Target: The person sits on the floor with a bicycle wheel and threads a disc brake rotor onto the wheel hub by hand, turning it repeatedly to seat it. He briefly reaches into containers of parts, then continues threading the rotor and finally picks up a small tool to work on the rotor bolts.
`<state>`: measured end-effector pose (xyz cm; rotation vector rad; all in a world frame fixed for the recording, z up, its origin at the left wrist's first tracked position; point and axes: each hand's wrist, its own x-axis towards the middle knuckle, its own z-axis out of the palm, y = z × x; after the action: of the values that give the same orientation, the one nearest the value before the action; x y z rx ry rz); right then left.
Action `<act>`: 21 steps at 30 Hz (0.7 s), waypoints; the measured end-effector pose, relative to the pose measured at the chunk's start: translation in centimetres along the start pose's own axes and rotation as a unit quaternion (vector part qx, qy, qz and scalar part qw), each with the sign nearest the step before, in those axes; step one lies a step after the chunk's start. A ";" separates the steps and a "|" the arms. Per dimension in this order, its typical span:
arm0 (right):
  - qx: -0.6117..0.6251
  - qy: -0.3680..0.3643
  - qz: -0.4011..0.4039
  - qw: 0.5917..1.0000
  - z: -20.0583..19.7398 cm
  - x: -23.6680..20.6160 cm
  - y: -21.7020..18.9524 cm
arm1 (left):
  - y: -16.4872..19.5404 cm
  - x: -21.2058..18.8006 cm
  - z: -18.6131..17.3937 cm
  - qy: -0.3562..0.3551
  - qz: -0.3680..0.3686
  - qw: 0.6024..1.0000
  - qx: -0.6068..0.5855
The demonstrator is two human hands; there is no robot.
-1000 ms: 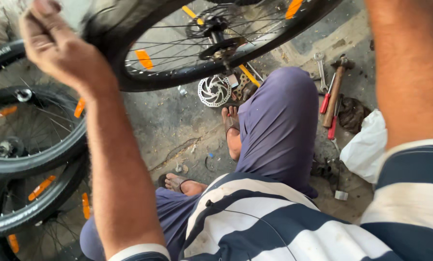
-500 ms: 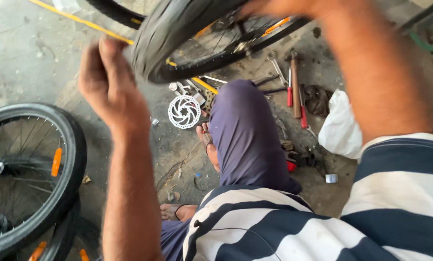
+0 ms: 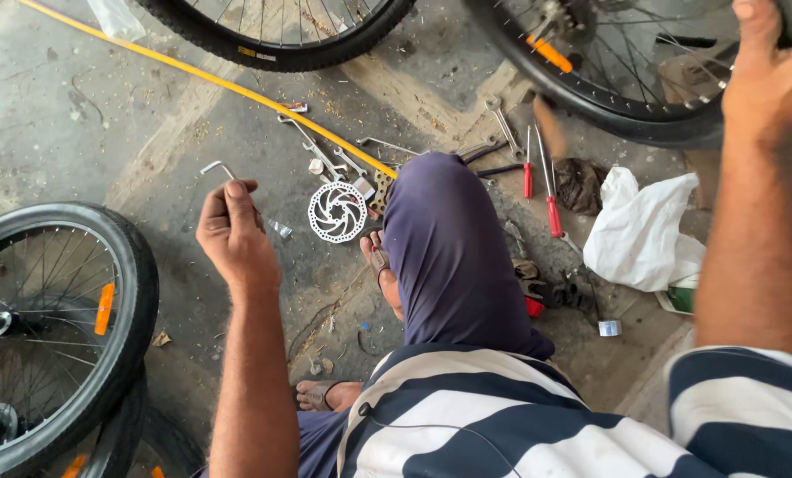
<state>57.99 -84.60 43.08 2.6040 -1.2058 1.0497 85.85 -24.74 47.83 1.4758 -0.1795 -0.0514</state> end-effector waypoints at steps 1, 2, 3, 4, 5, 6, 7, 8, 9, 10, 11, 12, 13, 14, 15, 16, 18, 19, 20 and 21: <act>0.003 0.005 0.013 1.000 0.6 -0.6 0.5 | -0.1 -0.4 -0.3 0.001 -0.003 1.000 0.012; 0.008 0.008 0.026 1.000 1.1 -1.1 0.9 | -0.1 -0.7 -0.7 0.002 -0.006 1.000 0.024; 0.013 0.008 0.040 0.999 1.7 -1.1 1.2 | 0.0 -1.0 -1.1 -0.001 -0.008 1.000 0.021; 0.021 0.004 0.053 0.998 2.0 -0.7 1.6 | 0.1 -1.4 -1.5 -0.001 -0.011 1.000 0.018; 0.035 0.000 0.068 0.997 2.5 -0.1 1.7 | 0.2 -1.7 -2.1 0.001 -0.012 1.000 0.015; 0.047 -0.006 0.084 0.995 2.8 0.6 1.8 | 0.3 -1.8 -2.7 0.006 -0.013 1.000 0.025; 0.068 -0.017 0.104 0.992 3.0 1.5 2.0 | 0.3 -2.1 -3.3 0.009 -0.017 0.999 0.034; 0.085 -0.029 0.122 0.988 3.2 2.4 2.2 | 0.1 -2.3 -3.7 0.012 -0.021 0.999 0.042; 0.105 -0.036 0.140 0.984 3.4 3.3 2.2 | -0.1 -2.3 -4.1 0.016 -0.024 0.999 0.043; 0.126 -0.049 0.159 0.978 3.5 3.9 2.4 | -0.6 -2.5 -4.2 0.019 -0.031 0.998 0.042; 0.147 -0.056 0.171 0.973 3.7 4.8 2.4 | -1.1 -2.5 -4.3 0.023 -0.037 0.998 0.042; 0.167 -0.065 0.182 0.967 4.1 5.3 2.6 | -1.6 -2.6 -4.3 0.024 -0.036 0.998 0.048; 0.185 -0.071 0.188 0.962 4.4 6.0 2.7 | -2.3 -2.8 -4.1 0.023 -0.038 0.998 0.055; 0.199 -0.076 0.193 0.958 4.7 6.4 2.8 | -3.1 -2.9 -3.8 0.020 -0.040 0.997 0.059; 0.211 -0.079 0.197 0.954 5.0 6.9 2.8 | -3.9 -3.0 -3.5 0.022 -0.045 0.996 0.072; 0.220 -0.082 0.197 0.952 5.4 7.5 2.9 | -4.7 -3.3 -3.3 0.023 -0.051 0.995 0.084; 0.241 -0.085 0.194 0.947 6.3 8.5 2.7 | -6.1 -3.5 -2.9 0.030 -0.059 0.992 0.106; 0.254 -0.080 0.186 0.946 6.9 9.0 2.6 | -6.9 -3.7 -2.8 0.035 -0.065 0.990 0.117; 0.265 -0.074 0.178 0.945 7.4 9.6 2.5 | -7.6 -3.9 -2.5 0.040 -0.072 0.988 0.127; 0.277 -0.069 0.175 0.942 8.1 10.2 2.3 | -8.4 -4.1 -2.3 0.042 -0.082 0.986 0.137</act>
<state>65.45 -95.54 42.78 2.9772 -1.6578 1.4759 82.83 -22.66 38.95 1.7616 0.0049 -0.0996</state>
